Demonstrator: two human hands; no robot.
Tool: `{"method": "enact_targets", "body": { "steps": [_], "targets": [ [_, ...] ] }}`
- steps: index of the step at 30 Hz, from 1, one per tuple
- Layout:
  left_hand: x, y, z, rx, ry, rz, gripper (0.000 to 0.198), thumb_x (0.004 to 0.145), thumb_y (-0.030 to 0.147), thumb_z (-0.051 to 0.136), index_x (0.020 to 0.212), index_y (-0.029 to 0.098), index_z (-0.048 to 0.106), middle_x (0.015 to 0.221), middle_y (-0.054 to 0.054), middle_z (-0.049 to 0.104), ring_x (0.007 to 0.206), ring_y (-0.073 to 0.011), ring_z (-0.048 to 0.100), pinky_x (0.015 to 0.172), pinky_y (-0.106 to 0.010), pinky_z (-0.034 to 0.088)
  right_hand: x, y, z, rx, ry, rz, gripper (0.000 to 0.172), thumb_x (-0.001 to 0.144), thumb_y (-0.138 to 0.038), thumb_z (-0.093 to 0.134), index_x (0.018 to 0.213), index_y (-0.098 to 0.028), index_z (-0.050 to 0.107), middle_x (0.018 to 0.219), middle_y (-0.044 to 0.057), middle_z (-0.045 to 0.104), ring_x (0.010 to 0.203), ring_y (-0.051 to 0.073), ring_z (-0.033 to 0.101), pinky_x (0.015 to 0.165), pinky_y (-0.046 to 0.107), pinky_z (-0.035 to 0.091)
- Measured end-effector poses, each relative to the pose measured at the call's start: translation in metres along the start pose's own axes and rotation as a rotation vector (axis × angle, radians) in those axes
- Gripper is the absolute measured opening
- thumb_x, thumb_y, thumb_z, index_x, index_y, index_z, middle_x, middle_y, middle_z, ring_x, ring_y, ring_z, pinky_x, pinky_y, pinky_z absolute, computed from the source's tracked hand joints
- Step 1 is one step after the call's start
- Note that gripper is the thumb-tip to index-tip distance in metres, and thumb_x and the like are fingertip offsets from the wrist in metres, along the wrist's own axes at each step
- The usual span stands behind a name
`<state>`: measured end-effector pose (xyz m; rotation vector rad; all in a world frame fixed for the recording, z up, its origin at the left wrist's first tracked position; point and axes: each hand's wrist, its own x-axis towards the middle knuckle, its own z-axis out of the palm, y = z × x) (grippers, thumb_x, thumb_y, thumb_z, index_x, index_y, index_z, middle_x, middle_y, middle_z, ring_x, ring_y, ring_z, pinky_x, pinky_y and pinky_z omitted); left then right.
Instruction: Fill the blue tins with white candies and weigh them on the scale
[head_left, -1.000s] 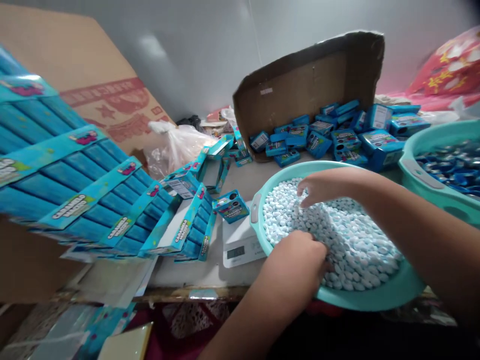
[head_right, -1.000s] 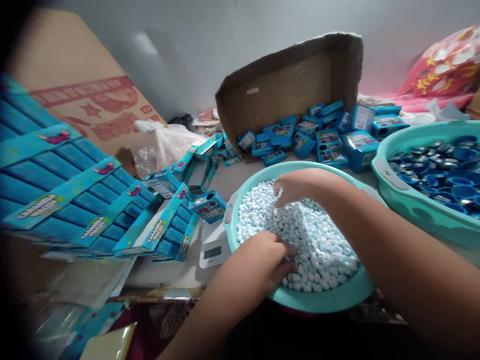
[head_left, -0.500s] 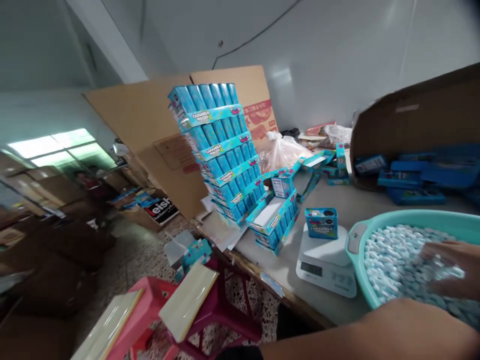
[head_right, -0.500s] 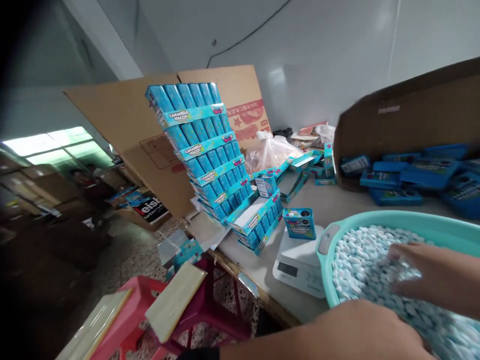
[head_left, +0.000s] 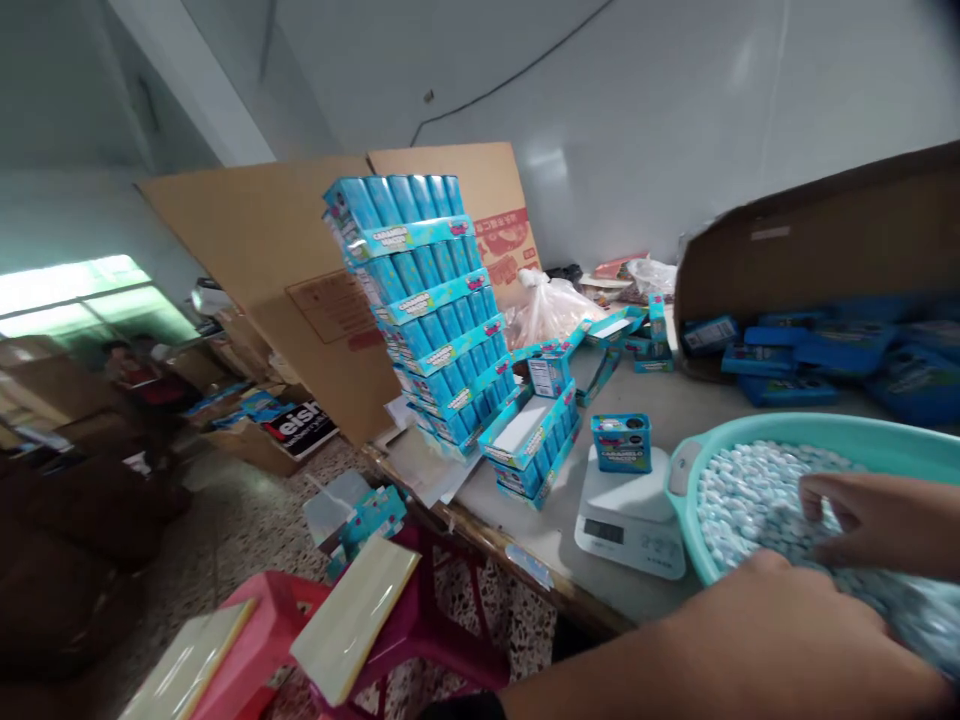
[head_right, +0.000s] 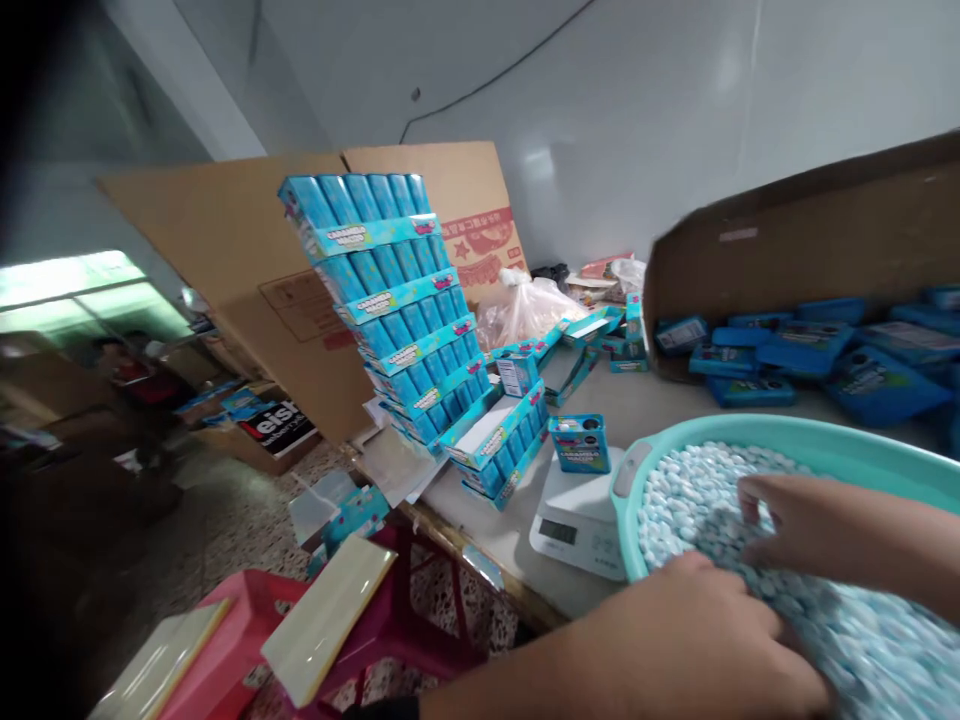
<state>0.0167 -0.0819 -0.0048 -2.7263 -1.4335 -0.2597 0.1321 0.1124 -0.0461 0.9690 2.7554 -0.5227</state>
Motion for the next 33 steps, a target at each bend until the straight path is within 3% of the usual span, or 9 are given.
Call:
{"method": "enact_targets", "body": {
  "steps": [3,5,7,9,11,17,24,29,33],
  "targets": [
    [-0.01,-0.021,-0.007,-0.107,0.26,-0.075,0.022,0.097,0.039,0.061,0.101,0.021,0.073,0.103,-0.002,0.077,0.095,-0.0195,0.071,0.081,-0.037,0.053,-0.012,-0.019,-0.021,-0.034,-0.035,0.033,0.014,0.071,-0.032,0.064,0.081,-0.027,0.056,0.081,0.009,0.069,0.081,0.03,0.063,0.07,0.039,0.037],
    [-0.022,-0.045,-0.013,-0.144,0.475,-0.353,0.019,0.098,0.033,0.06,0.104,0.02,0.073,0.104,-0.003,0.077,0.099,-0.0197,0.07,0.091,-0.037,0.052,-0.017,-0.025,-0.03,-0.021,-0.065,0.068,0.022,0.074,-0.04,0.064,0.09,-0.025,0.061,0.089,0.009,0.071,0.083,0.03,0.065,0.068,0.038,0.038],
    [-0.034,-0.075,-0.018,-0.01,0.613,-0.696,0.018,0.095,0.029,0.062,0.104,0.018,0.074,0.103,-0.008,0.075,0.102,-0.0248,0.068,0.095,-0.041,0.052,-0.021,-0.028,-0.036,-0.005,-0.097,0.094,0.03,0.077,-0.045,0.064,0.097,-0.024,0.065,0.097,0.009,0.073,0.088,0.03,0.066,0.068,0.036,0.039],
    [-0.045,-0.101,-0.018,0.092,0.627,-0.894,0.025,0.093,0.033,0.066,0.11,0.018,0.075,0.106,-0.011,0.074,0.107,-0.0285,0.067,0.097,-0.042,0.053,-0.025,-0.03,-0.041,0.007,-0.12,0.106,0.034,0.077,-0.047,0.065,0.1,-0.022,0.067,0.103,0.01,0.073,0.092,0.03,0.066,0.069,0.036,0.04],
    [-0.052,-0.118,-0.016,0.156,0.569,-0.988,0.026,0.092,0.037,0.066,0.105,0.019,0.078,0.105,-0.011,0.074,0.104,-0.0299,0.068,0.094,-0.043,0.055,-0.028,-0.032,-0.046,0.015,-0.136,0.112,0.037,0.076,-0.048,0.067,0.102,-0.022,0.067,0.105,0.011,0.073,0.095,0.031,0.067,0.069,0.036,0.04],
    [-0.058,-0.129,-0.004,0.223,0.526,-0.954,0.03,0.097,0.035,0.054,0.1,0.021,0.081,0.104,-0.012,0.072,0.102,-0.0313,0.065,0.095,-0.047,0.054,-0.03,-0.036,-0.05,0.018,-0.143,0.117,0.035,0.075,-0.05,0.068,0.099,-0.024,0.068,0.104,0.01,0.074,0.094,0.032,0.067,0.064,0.035,0.039],
    [-0.038,-0.129,0.009,0.213,0.474,-0.816,0.036,0.095,0.031,0.054,0.121,0.019,0.075,0.137,-0.014,0.064,0.127,-0.0357,0.056,0.111,-0.053,0.045,-0.034,-0.039,-0.055,0.023,-0.168,0.112,0.041,0.077,-0.05,0.07,0.107,-0.021,0.069,0.106,0.011,0.074,0.092,0.03,0.066,0.064,0.034,0.039],
    [-0.049,-0.141,-0.005,0.15,0.523,-0.862,0.046,0.095,0.034,0.054,0.134,0.012,0.066,0.14,-0.017,0.062,0.131,-0.0357,0.056,0.116,-0.053,0.042,-0.033,-0.036,-0.055,0.012,-0.171,0.104,0.047,0.078,-0.05,0.072,0.113,-0.019,0.067,0.107,0.011,0.072,0.092,0.028,0.064,0.067,0.033,0.039],
    [-0.064,-0.147,-0.023,0.098,0.591,-0.843,0.044,0.096,0.035,0.054,0.13,0.013,0.068,0.132,-0.015,0.066,0.127,-0.0312,0.059,0.115,-0.048,0.045,-0.032,-0.034,-0.056,0.006,-0.182,0.093,0.047,0.078,-0.053,0.071,0.112,-0.02,0.067,0.11,0.01,0.071,0.09,0.026,0.062,0.067,0.033,0.037]
  ]
}}
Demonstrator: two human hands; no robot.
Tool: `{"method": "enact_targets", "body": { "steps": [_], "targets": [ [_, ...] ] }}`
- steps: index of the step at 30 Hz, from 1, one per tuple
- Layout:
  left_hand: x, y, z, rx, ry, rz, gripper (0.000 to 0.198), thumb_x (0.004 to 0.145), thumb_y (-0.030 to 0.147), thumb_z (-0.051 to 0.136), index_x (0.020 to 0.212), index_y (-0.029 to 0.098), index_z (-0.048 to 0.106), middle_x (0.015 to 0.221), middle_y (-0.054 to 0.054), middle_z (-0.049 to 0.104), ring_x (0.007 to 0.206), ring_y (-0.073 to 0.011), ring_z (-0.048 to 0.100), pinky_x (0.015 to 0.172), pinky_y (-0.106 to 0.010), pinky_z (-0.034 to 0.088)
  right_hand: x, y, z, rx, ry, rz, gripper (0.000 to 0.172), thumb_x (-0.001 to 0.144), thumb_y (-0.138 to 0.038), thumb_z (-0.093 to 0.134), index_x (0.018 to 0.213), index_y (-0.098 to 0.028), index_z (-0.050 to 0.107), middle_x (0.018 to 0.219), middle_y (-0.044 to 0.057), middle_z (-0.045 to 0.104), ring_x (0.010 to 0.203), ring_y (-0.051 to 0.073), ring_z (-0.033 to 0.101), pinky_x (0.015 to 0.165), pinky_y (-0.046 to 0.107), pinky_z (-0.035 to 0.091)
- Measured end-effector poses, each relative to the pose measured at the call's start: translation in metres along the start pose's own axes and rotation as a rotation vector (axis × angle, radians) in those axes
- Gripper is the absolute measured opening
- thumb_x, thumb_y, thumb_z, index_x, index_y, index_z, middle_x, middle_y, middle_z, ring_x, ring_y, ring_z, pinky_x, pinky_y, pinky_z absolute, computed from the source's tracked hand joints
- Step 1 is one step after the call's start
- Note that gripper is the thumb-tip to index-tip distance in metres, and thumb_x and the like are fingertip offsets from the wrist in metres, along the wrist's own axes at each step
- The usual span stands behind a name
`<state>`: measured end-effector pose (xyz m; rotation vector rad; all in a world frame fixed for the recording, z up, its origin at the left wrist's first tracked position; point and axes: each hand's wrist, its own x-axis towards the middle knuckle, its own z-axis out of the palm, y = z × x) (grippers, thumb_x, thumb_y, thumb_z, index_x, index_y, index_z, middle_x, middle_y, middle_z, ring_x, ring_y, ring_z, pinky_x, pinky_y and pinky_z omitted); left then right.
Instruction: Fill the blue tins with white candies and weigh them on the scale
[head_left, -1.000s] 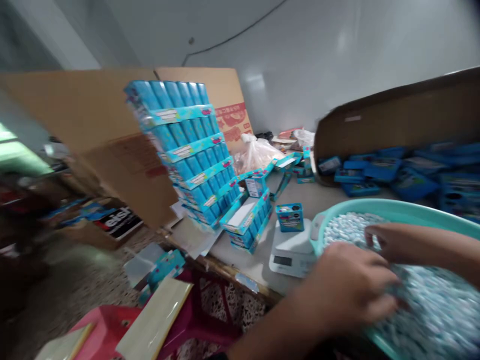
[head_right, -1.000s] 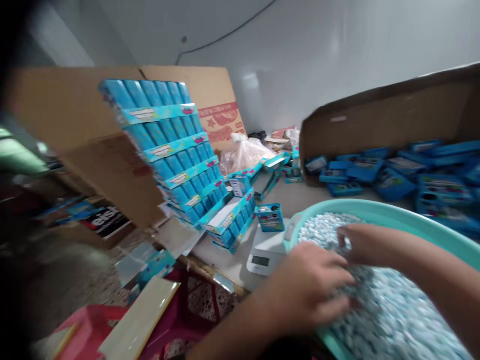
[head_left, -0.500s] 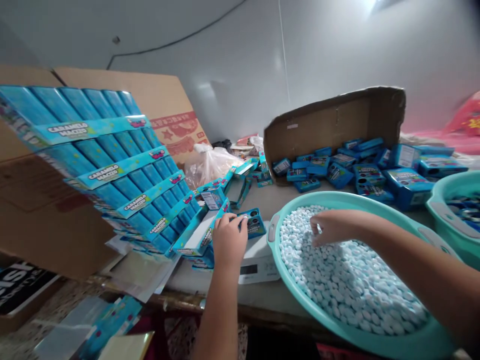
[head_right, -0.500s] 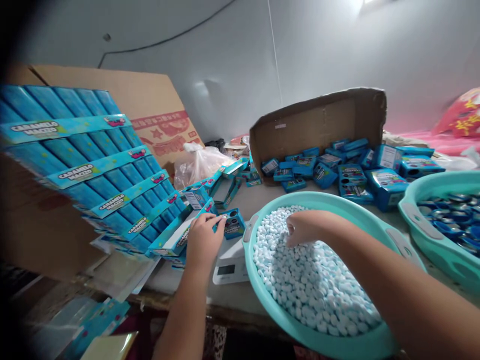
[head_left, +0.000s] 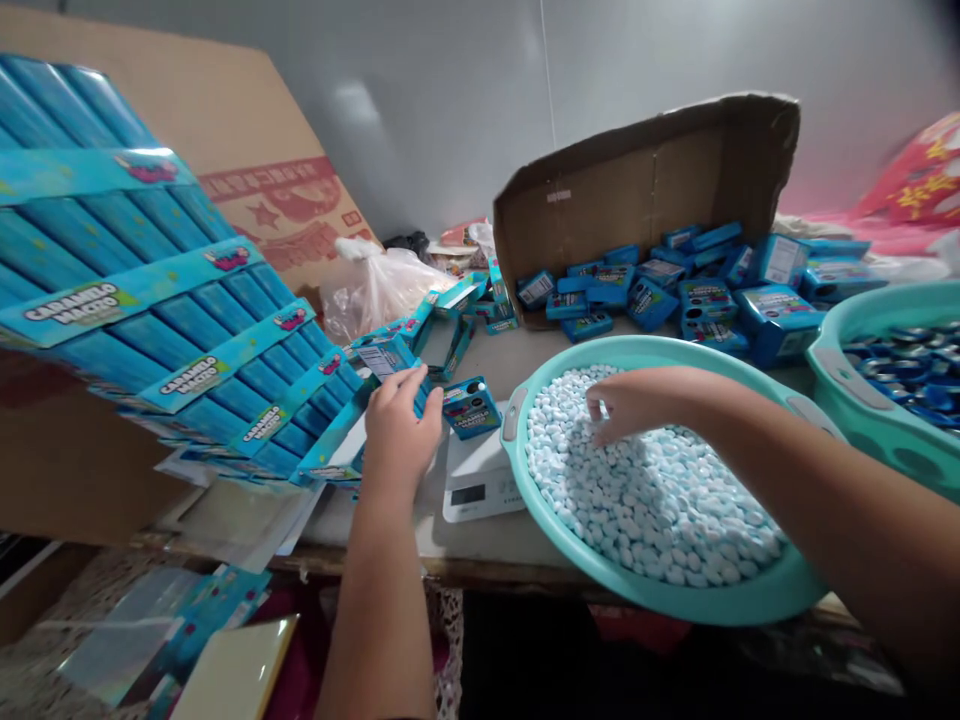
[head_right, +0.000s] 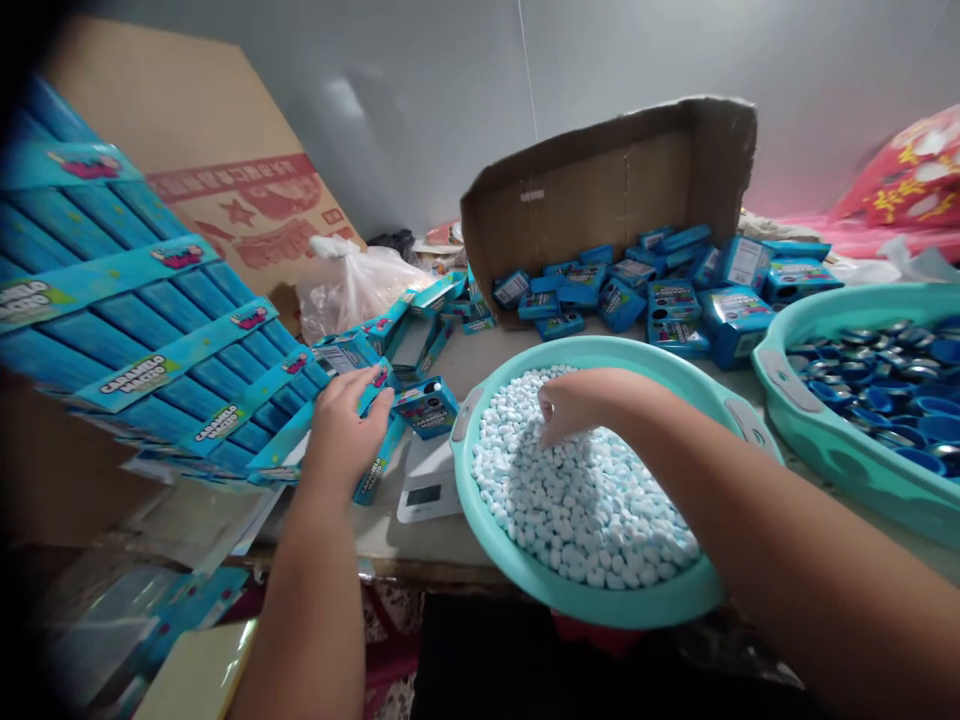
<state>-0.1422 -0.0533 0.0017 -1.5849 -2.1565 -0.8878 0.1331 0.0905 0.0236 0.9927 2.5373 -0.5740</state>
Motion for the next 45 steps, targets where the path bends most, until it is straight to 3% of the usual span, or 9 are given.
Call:
{"method": "enact_targets", "body": {
  "steps": [4,9,13,17,22,26,38,41,45],
  "targets": [
    [-0.003,0.009,-0.002,-0.076,-0.055,0.155,0.034,0.098,0.034,0.054,0.123,0.021,0.072,0.129,-0.009,0.068,0.124,-0.0253,0.061,0.114,-0.044,0.045,-0.005,-0.004,-0.004,-0.003,-0.003,-0.01,0.047,0.081,-0.052,0.069,0.113,-0.018,0.067,0.109,0.01,0.07,0.088,0.025,0.061,0.065,0.033,0.037],
    [-0.007,0.011,0.018,0.077,-0.178,0.282,0.034,0.1,0.033,0.05,0.122,0.025,0.074,0.133,-0.008,0.068,0.127,-0.0288,0.058,0.116,-0.05,0.041,-0.011,-0.009,-0.007,0.002,-0.001,-0.012,0.045,0.082,-0.05,0.069,0.114,-0.019,0.068,0.104,0.009,0.071,0.084,0.024,0.061,0.065,0.032,0.036],
    [-0.008,0.005,0.022,0.131,-0.071,0.216,0.039,0.099,0.04,0.052,0.121,0.019,0.075,0.134,-0.014,0.066,0.129,-0.034,0.056,0.115,-0.053,0.041,-0.012,-0.008,-0.007,0.003,0.007,-0.013,0.046,0.081,-0.052,0.07,0.114,-0.019,0.069,0.105,0.008,0.071,0.083,0.023,0.061,0.065,0.031,0.035],
    [-0.021,0.043,0.008,-0.035,0.003,0.231,0.035,0.101,0.038,0.051,0.121,0.018,0.072,0.128,-0.013,0.067,0.126,-0.0284,0.058,0.114,-0.047,0.043,-0.01,-0.006,-0.006,0.008,0.012,-0.024,0.048,0.079,-0.05,0.072,0.116,-0.019,0.069,0.105,0.008,0.071,0.083,0.023,0.06,0.064,0.031,0.035],
    [-0.049,0.124,-0.004,-0.115,-0.735,0.444,0.027,0.096,0.039,0.06,0.104,0.02,0.078,0.11,-0.009,0.072,0.108,-0.0286,0.065,0.095,-0.044,0.054,-0.003,-0.003,-0.001,0.0,0.012,-0.059,0.047,0.075,-0.037,0.077,0.117,-0.017,0.069,0.1,0.007,0.071,0.084,0.023,0.062,0.064,0.03,0.036],
    [-0.055,0.152,0.002,-0.005,-0.953,0.405,0.026,0.096,0.032,0.059,0.096,0.015,0.079,0.1,-0.013,0.071,0.099,-0.0292,0.067,0.09,-0.043,0.055,0.002,-0.002,0.002,-0.015,0.006,-0.049,0.042,0.077,-0.035,0.076,0.115,-0.018,0.069,0.098,0.007,0.071,0.084,0.023,0.062,0.065,0.031,0.036],
    [-0.058,0.144,0.008,-0.219,-0.782,0.532,0.025,0.097,0.017,0.051,0.085,0.016,0.073,0.094,-0.009,0.07,0.091,-0.0208,0.067,0.084,-0.034,0.055,-0.001,-0.003,-0.001,-0.031,0.009,-0.059,0.035,0.08,-0.036,0.074,0.11,-0.019,0.067,0.098,0.006,0.071,0.084,0.023,0.063,0.066,0.03,0.039],
    [-0.038,0.12,0.003,-0.404,-0.607,0.471,0.02,0.094,0.013,0.056,0.094,0.017,0.075,0.099,-0.007,0.074,0.095,-0.0186,0.069,0.087,-0.031,0.055,-0.003,-0.002,-0.002,-0.021,0.002,-0.037,0.039,0.079,-0.039,0.073,0.112,-0.019,0.068,0.096,0.006,0.072,0.081,0.022,0.063,0.065,0.03,0.039],
    [0.003,0.072,-0.002,-0.367,-0.242,0.159,0.017,0.087,0.015,0.065,0.097,0.019,0.078,0.098,-0.005,0.079,0.092,-0.0194,0.072,0.092,-0.034,0.057,-0.005,-0.001,-0.005,-0.004,0.006,-0.017,0.045,0.077,-0.045,0.075,0.114,-0.02,0.069,0.104,0.007,0.071,0.086,0.024,0.063,0.066,0.031,0.038]
  ]
}}
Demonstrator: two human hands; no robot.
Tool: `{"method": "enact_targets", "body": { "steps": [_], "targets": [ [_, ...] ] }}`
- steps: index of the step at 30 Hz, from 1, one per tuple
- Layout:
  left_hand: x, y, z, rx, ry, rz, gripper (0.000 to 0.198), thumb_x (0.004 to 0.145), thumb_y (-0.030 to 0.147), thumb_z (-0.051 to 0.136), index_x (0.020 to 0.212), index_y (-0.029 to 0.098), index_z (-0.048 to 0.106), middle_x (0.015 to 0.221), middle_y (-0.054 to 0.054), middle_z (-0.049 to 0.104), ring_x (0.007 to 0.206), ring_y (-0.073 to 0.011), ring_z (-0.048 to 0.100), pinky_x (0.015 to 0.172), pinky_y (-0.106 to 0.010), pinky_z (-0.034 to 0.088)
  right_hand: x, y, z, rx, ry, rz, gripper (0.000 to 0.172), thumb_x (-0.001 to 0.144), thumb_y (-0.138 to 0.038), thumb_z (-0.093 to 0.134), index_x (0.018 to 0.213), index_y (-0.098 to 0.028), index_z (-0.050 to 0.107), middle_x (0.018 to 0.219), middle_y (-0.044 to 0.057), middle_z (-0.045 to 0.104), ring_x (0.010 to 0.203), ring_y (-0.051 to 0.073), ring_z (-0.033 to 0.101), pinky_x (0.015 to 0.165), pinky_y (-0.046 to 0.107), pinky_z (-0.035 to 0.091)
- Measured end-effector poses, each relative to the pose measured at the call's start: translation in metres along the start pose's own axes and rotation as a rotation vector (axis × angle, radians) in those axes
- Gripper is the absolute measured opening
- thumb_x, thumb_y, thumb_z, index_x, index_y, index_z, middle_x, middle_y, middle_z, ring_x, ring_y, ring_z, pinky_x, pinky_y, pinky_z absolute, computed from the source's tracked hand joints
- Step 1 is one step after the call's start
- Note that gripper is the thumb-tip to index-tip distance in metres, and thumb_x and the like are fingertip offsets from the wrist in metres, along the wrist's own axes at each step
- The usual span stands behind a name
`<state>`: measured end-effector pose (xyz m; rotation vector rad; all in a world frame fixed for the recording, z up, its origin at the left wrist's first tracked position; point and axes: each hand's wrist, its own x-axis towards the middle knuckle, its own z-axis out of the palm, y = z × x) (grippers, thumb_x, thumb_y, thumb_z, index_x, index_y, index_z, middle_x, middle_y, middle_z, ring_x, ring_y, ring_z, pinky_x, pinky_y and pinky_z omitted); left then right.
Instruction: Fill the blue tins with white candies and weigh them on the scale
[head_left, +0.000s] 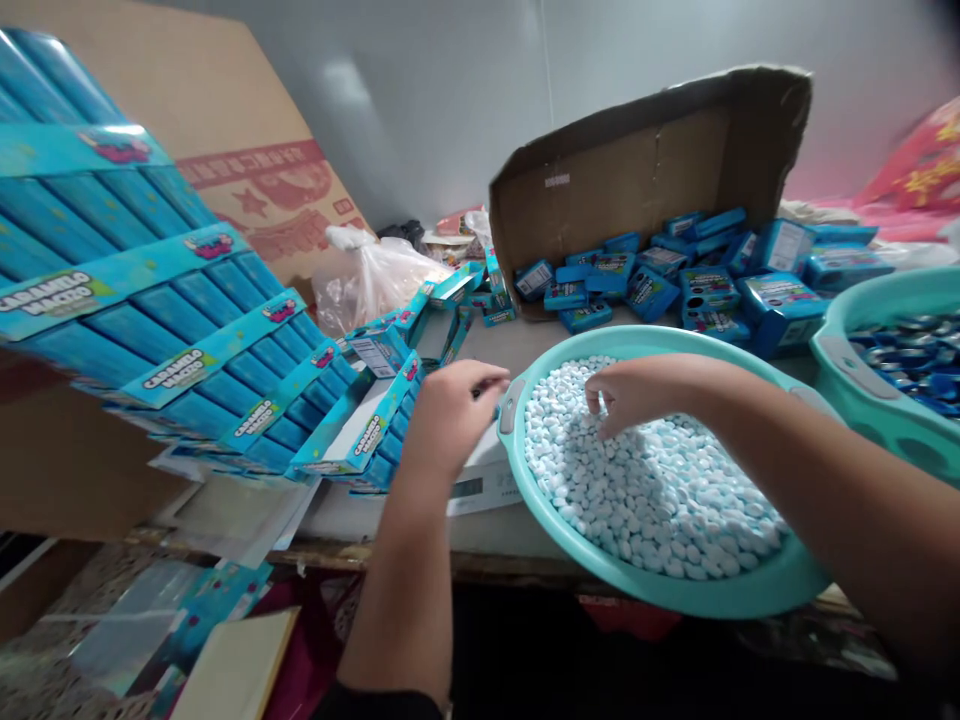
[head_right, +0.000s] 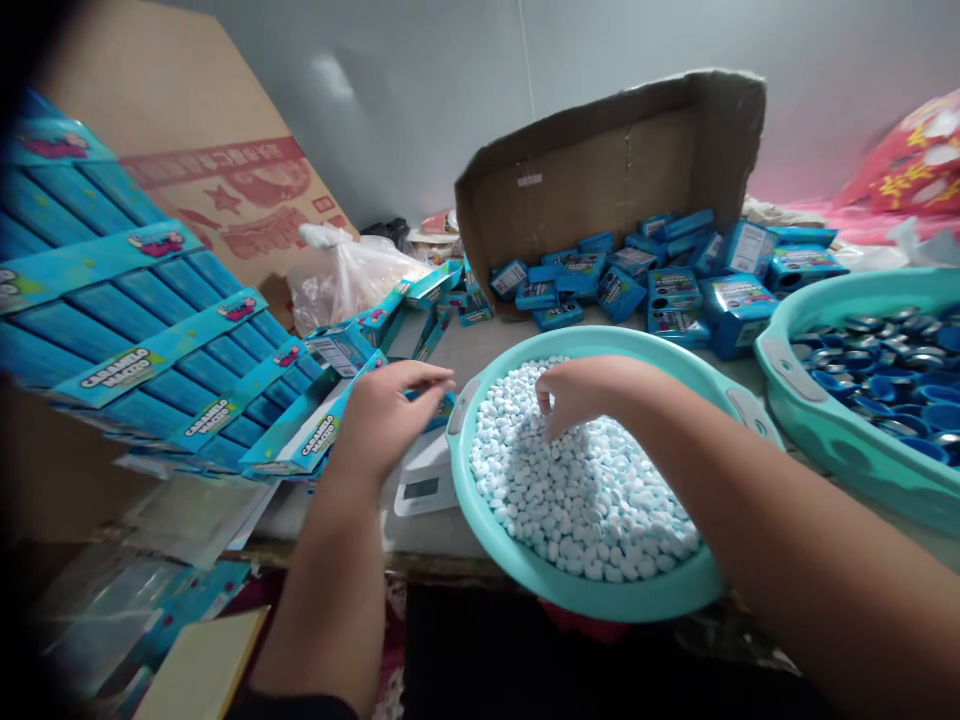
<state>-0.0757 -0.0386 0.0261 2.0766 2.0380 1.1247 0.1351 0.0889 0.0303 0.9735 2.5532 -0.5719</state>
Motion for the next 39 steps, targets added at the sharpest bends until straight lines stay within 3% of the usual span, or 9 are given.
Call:
{"method": "enact_targets", "body": {
  "steps": [2,5,14,17,19,23,26,32,39],
  "targets": [
    [0.013,-0.018,-0.01,0.087,0.062,-0.115,0.014,0.085,0.02,0.069,0.094,0.02,0.079,0.095,-0.005,0.08,0.089,-0.0211,0.073,0.09,-0.036,0.058,0.0,0.0,-0.001,0.009,-0.007,0.004,0.045,0.077,-0.046,0.076,0.114,-0.021,0.07,0.105,0.006,0.071,0.087,0.024,0.063,0.065,0.031,0.038],
    [0.024,-0.032,-0.014,0.188,-0.012,-0.206,0.016,0.085,0.025,0.069,0.095,0.022,0.08,0.095,-0.004,0.08,0.091,-0.0231,0.074,0.091,-0.036,0.058,0.002,0.0,-0.001,0.018,-0.021,0.027,0.047,0.076,-0.048,0.078,0.115,-0.024,0.07,0.107,0.005,0.072,0.087,0.023,0.063,0.064,0.03,0.038],
    [0.025,-0.046,-0.013,0.241,-0.104,-0.204,0.025,0.091,0.035,0.063,0.102,0.021,0.081,0.111,-0.008,0.079,0.109,-0.0285,0.071,0.1,-0.04,0.053,0.004,0.005,0.0,0.04,-0.01,0.012,0.053,0.076,-0.052,0.076,0.121,-0.026,0.068,0.109,0.003,0.071,0.09,0.023,0.064,0.065,0.031,0.04],
    [0.01,-0.024,-0.01,0.121,-0.003,-0.091,0.035,0.095,0.036,0.062,0.124,0.021,0.073,0.119,-0.008,0.076,0.114,-0.0251,0.068,0.105,-0.04,0.049,0.003,0.005,-0.001,0.038,0.002,0.007,0.053,0.079,-0.055,0.072,0.122,-0.025,0.068,0.11,0.005,0.071,0.089,0.024,0.063,0.065,0.032,0.039],
    [-0.007,0.004,-0.003,-0.021,-0.027,0.049,0.035,0.097,0.037,0.061,0.128,0.023,0.071,0.119,-0.007,0.075,0.113,-0.0221,0.067,0.103,-0.038,0.05,0.003,0.005,0.0,0.039,0.007,-0.003,0.052,0.08,-0.054,0.071,0.123,-0.024,0.068,0.108,0.005,0.072,0.087,0.024,0.063,0.064,0.032,0.039],
    [-0.041,0.066,0.021,-0.103,-0.609,0.304,0.027,0.093,0.039,0.068,0.113,0.024,0.077,0.11,-0.006,0.076,0.102,-0.0227,0.069,0.092,-0.037,0.053,0.003,0.004,0.002,0.035,0.023,-0.037,0.05,0.081,-0.048,0.072,0.124,-0.023,0.066,0.104,0.004,0.072,0.087,0.022,0.063,0.065,0.031,0.037],
    [-0.052,0.092,0.038,-0.024,-0.803,0.316,0.024,0.095,0.036,0.063,0.109,0.023,0.077,0.099,-0.006,0.076,0.09,-0.0233,0.071,0.08,-0.037,0.054,0.003,0.004,0.003,0.024,0.016,-0.022,0.047,0.082,-0.046,0.071,0.122,-0.022,0.066,0.106,0.006,0.071,0.087,0.022,0.063,0.065,0.031,0.037],
    [-0.048,0.097,0.048,0.104,-0.815,0.341,0.021,0.095,0.026,0.056,0.087,0.017,0.074,0.087,-0.007,0.073,0.077,-0.0212,0.068,0.065,-0.036,0.047,0.006,0.005,0.003,0.009,-0.01,0.0,0.046,0.082,-0.048,0.071,0.12,-0.023,0.065,0.107,0.006,0.072,0.089,0.024,0.064,0.066,0.032,0.039],
    [-0.048,0.095,0.051,0.027,-0.832,0.292,0.019,0.095,0.026,0.056,0.088,0.016,0.071,0.092,-0.007,0.073,0.085,-0.0221,0.069,0.07,-0.035,0.049,0.006,0.004,0.002,0.006,-0.019,0.012,0.046,0.081,-0.051,0.071,0.118,-0.024,0.065,0.106,0.004,0.071,0.089,0.024,0.064,0.067,0.033,0.041]
  ]
}}
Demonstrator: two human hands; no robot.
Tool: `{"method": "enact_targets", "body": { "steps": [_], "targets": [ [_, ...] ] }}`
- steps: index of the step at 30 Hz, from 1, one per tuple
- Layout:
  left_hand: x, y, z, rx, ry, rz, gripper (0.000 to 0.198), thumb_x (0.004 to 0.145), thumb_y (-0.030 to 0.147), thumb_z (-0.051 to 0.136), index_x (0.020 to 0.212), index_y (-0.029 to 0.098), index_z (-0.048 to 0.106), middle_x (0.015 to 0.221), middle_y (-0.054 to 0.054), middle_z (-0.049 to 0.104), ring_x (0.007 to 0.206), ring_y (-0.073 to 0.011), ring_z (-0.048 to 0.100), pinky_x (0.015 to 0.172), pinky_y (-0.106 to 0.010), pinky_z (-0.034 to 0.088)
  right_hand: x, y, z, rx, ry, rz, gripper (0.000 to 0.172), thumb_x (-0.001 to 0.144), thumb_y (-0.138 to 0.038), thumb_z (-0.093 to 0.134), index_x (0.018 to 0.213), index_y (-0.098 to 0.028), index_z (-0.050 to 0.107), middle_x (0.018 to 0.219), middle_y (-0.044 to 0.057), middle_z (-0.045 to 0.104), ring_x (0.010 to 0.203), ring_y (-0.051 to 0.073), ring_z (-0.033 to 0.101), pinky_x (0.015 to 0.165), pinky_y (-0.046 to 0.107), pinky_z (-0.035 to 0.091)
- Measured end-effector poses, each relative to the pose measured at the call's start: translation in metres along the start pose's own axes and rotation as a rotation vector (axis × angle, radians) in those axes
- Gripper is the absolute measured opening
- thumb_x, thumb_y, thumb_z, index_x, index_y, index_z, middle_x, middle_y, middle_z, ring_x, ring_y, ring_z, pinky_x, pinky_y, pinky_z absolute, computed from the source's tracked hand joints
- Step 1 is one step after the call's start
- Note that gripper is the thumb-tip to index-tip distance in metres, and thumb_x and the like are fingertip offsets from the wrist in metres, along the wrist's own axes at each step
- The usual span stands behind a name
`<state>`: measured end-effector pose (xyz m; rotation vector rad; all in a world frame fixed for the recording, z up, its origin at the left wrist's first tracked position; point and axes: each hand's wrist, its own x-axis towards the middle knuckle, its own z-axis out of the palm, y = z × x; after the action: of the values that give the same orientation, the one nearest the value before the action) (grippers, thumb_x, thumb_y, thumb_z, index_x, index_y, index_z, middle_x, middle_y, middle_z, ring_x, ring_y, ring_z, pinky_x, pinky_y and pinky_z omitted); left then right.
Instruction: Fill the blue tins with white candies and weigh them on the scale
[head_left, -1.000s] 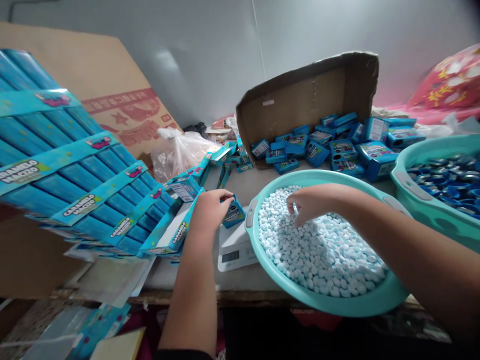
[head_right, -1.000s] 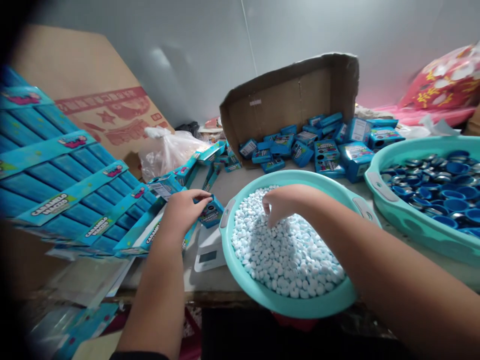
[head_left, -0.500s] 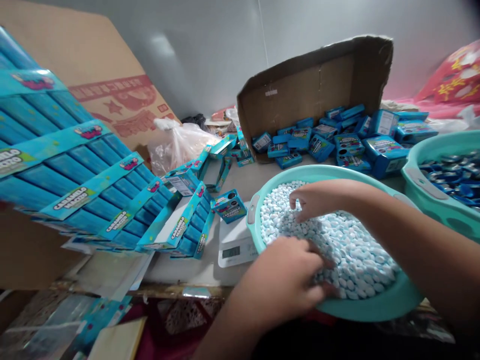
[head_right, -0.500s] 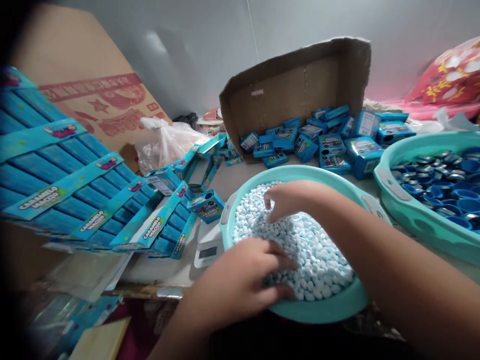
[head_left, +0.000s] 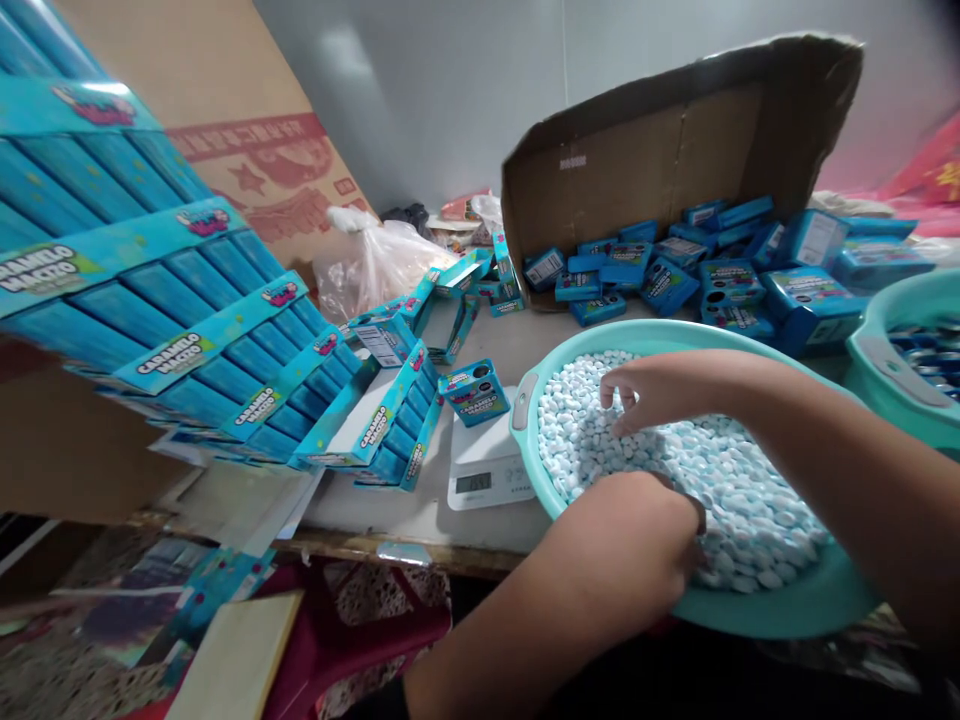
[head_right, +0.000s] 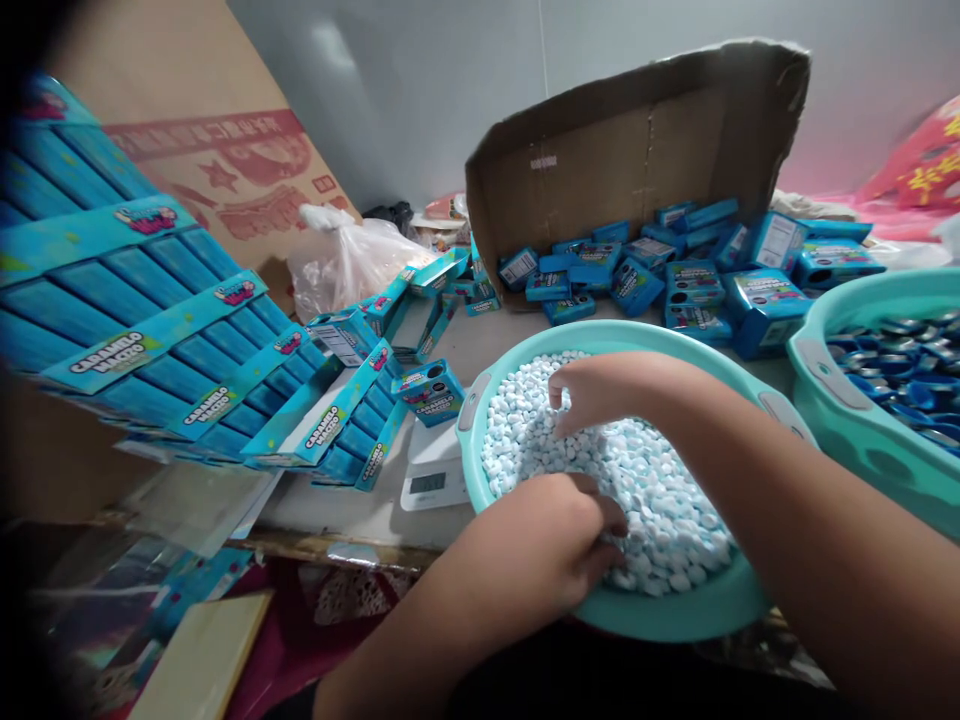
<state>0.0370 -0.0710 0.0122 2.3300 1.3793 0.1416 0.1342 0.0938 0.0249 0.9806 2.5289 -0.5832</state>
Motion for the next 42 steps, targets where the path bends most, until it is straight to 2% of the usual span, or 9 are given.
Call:
{"method": "enact_targets", "body": {
  "steps": [6,15,21,24,26,29,34,38,42],
  "targets": [
    [-0.002,-0.003,0.006,-0.067,0.044,0.007,0.017,0.094,0.026,0.058,0.088,0.016,0.071,0.092,-0.007,0.073,0.085,-0.0209,0.069,0.072,-0.033,0.051,0.003,0.002,0.002,-0.002,0.0,0.003,0.047,0.08,-0.052,0.072,0.117,-0.024,0.064,0.106,0.004,0.071,0.09,0.024,0.064,0.068,0.033,0.041],
    [-0.004,-0.004,0.015,0.091,0.171,0.093,0.027,0.099,0.028,0.051,0.077,0.016,0.064,0.081,-0.006,0.069,0.071,-0.0173,0.064,0.06,-0.032,0.044,-0.001,-0.001,0.0,0.003,-0.002,0.009,0.046,0.081,-0.05,0.071,0.118,-0.023,0.065,0.109,0.006,0.071,0.091,0.025,0.064,0.067,0.033,0.04],
    [-0.006,-0.005,0.013,0.121,0.178,0.133,0.025,0.099,0.024,0.052,0.079,0.016,0.066,0.081,-0.006,0.068,0.071,-0.017,0.063,0.061,-0.033,0.045,-0.002,-0.002,-0.002,0.007,-0.011,0.007,0.049,0.08,-0.051,0.071,0.119,-0.022,0.065,0.113,0.007,0.07,0.092,0.026,0.064,0.067,0.032,0.039],
    [-0.01,-0.013,0.004,0.078,0.178,0.066,0.022,0.096,0.022,0.056,0.077,0.016,0.066,0.082,-0.005,0.068,0.074,-0.0177,0.064,0.065,-0.031,0.047,-0.003,-0.003,-0.003,0.011,-0.009,-0.001,0.049,0.081,-0.048,0.071,0.122,-0.021,0.065,0.115,0.008,0.07,0.094,0.025,0.064,0.068,0.032,0.04],
    [-0.015,-0.023,-0.008,0.02,0.237,-0.02,0.018,0.094,0.019,0.057,0.081,0.016,0.069,0.087,-0.006,0.071,0.081,-0.0188,0.066,0.072,-0.031,0.049,-0.004,-0.003,-0.003,0.016,-0.008,-0.008,0.049,0.082,-0.046,0.071,0.122,-0.02,0.066,0.114,0.008,0.07,0.094,0.025,0.064,0.069,0.031,0.04],
    [-0.022,-0.045,-0.032,-0.077,0.407,-0.128,0.016,0.091,0.013,0.059,0.09,0.017,0.074,0.094,-0.005,0.076,0.09,-0.0189,0.069,0.082,-0.031,0.051,-0.004,-0.003,-0.003,0.026,-0.009,-0.008,0.049,0.081,-0.047,0.072,0.122,-0.021,0.066,0.11,0.007,0.071,0.09,0.024,0.064,0.068,0.031,0.04],
    [-0.033,-0.094,-0.072,-0.143,0.66,-0.369,0.014,0.087,0.027,0.066,0.088,0.02,0.078,0.09,-0.003,0.079,0.084,-0.0199,0.072,0.079,-0.031,0.053,-0.006,-0.002,-0.004,0.038,-0.006,0.008,0.049,0.081,-0.051,0.071,0.121,-0.022,0.067,0.112,0.006,0.071,0.089,0.024,0.064,0.067,0.032,0.039],
    [-0.042,-0.139,-0.095,-0.114,0.737,-0.555,0.021,0.082,0.037,0.069,0.086,0.019,0.079,0.086,-0.005,0.079,0.081,-0.0232,0.072,0.074,-0.031,0.054,-0.006,-0.002,-0.004,0.038,-0.001,0.006,0.054,0.079,-0.055,0.072,0.122,-0.023,0.067,0.109,0.006,0.072,0.089,0.024,0.064,0.067,0.033,0.04],
    [-0.045,-0.164,-0.104,-0.104,0.688,-0.579,0.025,0.08,0.042,0.07,0.086,0.019,0.08,0.085,-0.006,0.079,0.081,-0.0239,0.072,0.072,-0.031,0.053,-0.005,-0.001,-0.004,0.048,0.0,0.0,0.053,0.079,-0.055,0.071,0.122,-0.024,0.068,0.108,0.006,0.072,0.087,0.024,0.065,0.066,0.033,0.04]
  ]
}}
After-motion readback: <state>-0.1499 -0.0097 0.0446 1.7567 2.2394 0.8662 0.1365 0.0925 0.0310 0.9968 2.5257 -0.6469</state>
